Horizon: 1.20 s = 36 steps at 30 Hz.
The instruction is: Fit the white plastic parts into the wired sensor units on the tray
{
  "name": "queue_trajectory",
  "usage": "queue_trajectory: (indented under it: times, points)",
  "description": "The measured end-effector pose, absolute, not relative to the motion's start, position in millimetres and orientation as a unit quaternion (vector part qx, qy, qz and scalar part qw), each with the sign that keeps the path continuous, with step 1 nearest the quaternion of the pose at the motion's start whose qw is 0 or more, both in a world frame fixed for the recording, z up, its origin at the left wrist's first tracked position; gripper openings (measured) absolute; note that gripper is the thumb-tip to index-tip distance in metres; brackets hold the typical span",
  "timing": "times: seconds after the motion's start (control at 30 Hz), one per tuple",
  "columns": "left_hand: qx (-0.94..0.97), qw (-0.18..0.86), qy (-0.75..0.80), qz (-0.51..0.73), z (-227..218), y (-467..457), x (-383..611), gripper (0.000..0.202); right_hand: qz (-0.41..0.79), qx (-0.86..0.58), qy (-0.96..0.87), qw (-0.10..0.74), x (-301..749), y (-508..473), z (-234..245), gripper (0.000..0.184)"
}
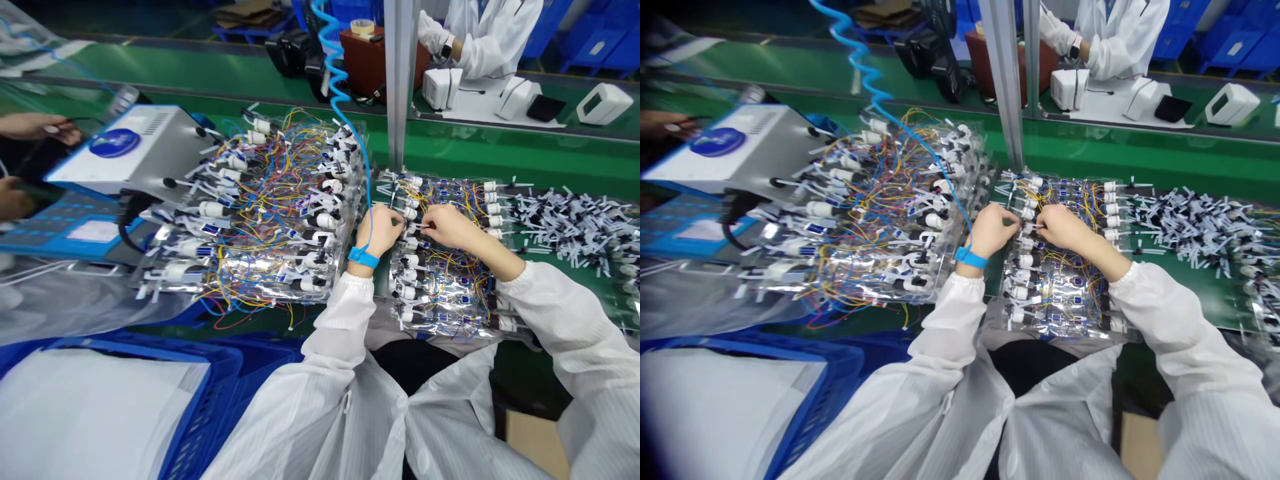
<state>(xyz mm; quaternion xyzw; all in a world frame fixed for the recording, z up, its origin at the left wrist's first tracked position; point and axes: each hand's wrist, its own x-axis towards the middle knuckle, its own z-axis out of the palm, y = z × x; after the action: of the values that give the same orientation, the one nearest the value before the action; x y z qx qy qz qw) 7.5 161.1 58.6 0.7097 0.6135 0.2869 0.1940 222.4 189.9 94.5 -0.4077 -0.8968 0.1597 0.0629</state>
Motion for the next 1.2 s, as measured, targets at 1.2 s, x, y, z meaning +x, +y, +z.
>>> queue_trajectory:
  times: [1.2]
  points:
    - [0.281,0.393,0.209,0.850,182.4,104.8,44.3,0.041,0.564,-0.564,-0.405,0.448,254.8,256.1,92.7,0.016]
